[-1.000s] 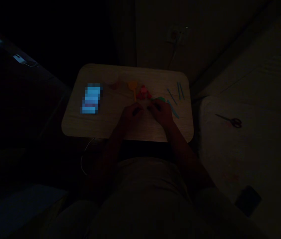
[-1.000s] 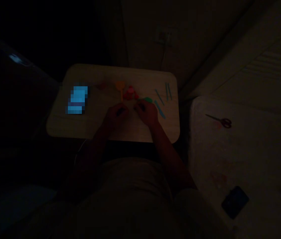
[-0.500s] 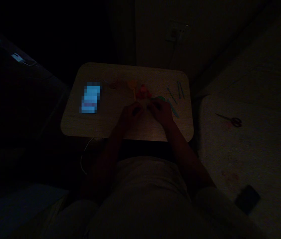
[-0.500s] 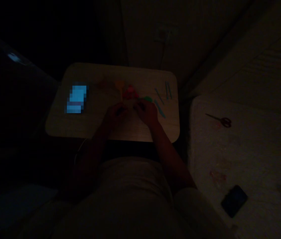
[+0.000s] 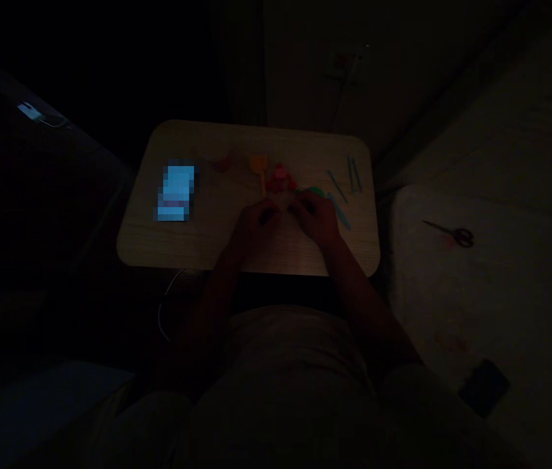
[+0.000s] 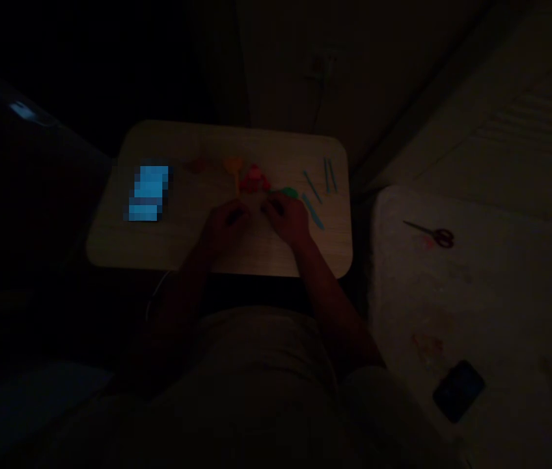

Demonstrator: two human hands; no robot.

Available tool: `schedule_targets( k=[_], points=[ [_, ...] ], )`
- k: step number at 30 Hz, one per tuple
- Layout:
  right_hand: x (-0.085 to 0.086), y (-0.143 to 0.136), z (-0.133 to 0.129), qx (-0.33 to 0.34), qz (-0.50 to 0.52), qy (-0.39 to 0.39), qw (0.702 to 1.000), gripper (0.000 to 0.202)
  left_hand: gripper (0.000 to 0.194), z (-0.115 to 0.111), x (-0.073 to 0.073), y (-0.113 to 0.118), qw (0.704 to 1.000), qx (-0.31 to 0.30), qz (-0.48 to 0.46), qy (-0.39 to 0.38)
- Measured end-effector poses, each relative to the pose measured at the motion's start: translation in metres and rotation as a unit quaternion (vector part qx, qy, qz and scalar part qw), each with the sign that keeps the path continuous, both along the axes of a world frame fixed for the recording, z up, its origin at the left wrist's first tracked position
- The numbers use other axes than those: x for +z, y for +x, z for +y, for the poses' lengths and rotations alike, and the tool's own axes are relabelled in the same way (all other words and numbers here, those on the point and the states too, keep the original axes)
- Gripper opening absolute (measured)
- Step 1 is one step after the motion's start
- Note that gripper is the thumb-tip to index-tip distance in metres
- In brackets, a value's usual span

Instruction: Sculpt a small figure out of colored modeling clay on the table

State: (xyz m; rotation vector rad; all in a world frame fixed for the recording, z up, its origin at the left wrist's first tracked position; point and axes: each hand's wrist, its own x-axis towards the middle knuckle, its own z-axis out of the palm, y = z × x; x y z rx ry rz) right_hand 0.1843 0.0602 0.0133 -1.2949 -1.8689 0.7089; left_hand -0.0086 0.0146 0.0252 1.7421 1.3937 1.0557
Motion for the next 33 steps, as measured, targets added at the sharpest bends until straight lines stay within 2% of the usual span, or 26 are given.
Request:
schedule_targets(
  k=[22, 33],
  points=[
    [-0.0020, 0.0013, 0.0010, -0.001, -0.003, -0.003, 1.000, 0.026, 0.016, 0.0001, 0.0016, 0.0007, 1.000, 0.002, 0.007, -0.005],
    [-0.0028, 0.0009, 0.0015, -0.004, -0.020, 0.000, 1.000, 0.028, 0.015, 0.0007, -0.0026, 0.0001, 1.000, 0.002, 0.002, -0.004]
  ],
)
